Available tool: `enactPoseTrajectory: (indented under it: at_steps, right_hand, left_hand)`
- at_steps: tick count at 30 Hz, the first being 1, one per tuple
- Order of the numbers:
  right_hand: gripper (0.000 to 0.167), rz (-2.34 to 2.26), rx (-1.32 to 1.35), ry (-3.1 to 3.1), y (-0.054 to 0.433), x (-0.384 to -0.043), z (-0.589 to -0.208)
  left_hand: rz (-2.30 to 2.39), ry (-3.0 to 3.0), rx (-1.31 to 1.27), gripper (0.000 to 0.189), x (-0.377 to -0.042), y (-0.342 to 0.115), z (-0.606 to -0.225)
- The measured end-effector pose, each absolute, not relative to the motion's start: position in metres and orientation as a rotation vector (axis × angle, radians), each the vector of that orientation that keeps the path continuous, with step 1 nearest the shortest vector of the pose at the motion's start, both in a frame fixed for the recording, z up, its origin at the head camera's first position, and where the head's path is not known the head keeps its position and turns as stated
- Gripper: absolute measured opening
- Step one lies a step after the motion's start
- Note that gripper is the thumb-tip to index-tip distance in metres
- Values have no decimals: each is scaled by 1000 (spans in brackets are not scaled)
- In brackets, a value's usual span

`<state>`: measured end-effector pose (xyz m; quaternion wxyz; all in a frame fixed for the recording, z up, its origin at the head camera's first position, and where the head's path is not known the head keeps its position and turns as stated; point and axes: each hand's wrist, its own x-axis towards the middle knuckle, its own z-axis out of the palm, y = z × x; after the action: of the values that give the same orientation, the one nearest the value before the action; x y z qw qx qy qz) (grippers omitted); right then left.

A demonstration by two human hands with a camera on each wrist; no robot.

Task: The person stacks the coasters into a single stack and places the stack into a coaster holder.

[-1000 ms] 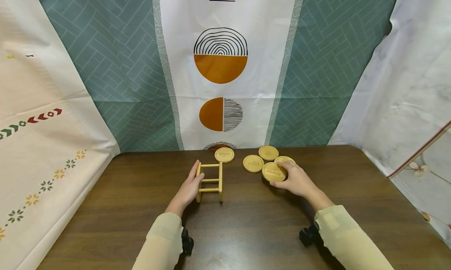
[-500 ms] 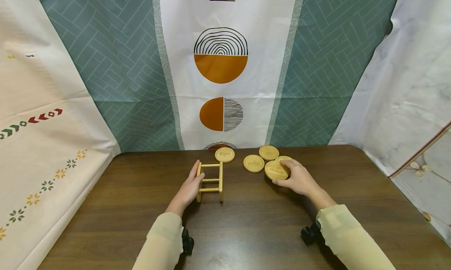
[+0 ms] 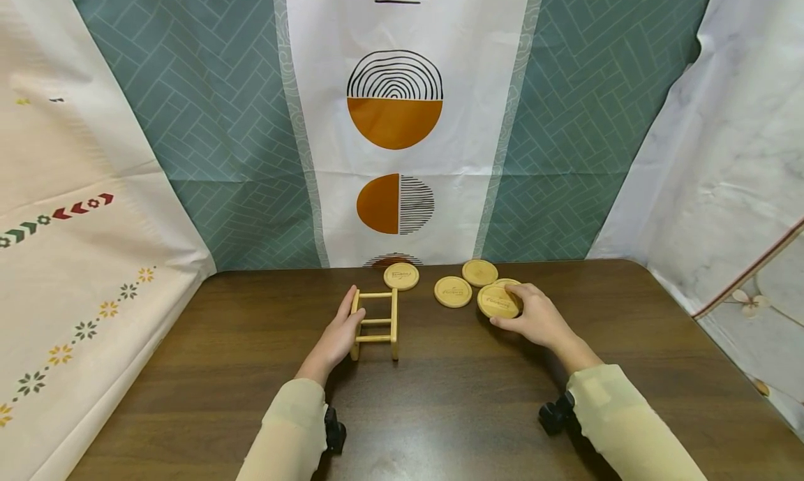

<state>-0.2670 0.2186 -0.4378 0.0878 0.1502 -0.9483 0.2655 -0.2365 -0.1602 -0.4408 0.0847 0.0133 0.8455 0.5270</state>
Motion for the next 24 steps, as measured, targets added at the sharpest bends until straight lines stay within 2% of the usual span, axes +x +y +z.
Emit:
enactPoseTrajectory:
  at_steps: [24]
  right_hand:
    - [84,791,357,-2847,229,-271,-439]
  left_hand:
    - [1576,2521,31,57,-236,-160,-439]
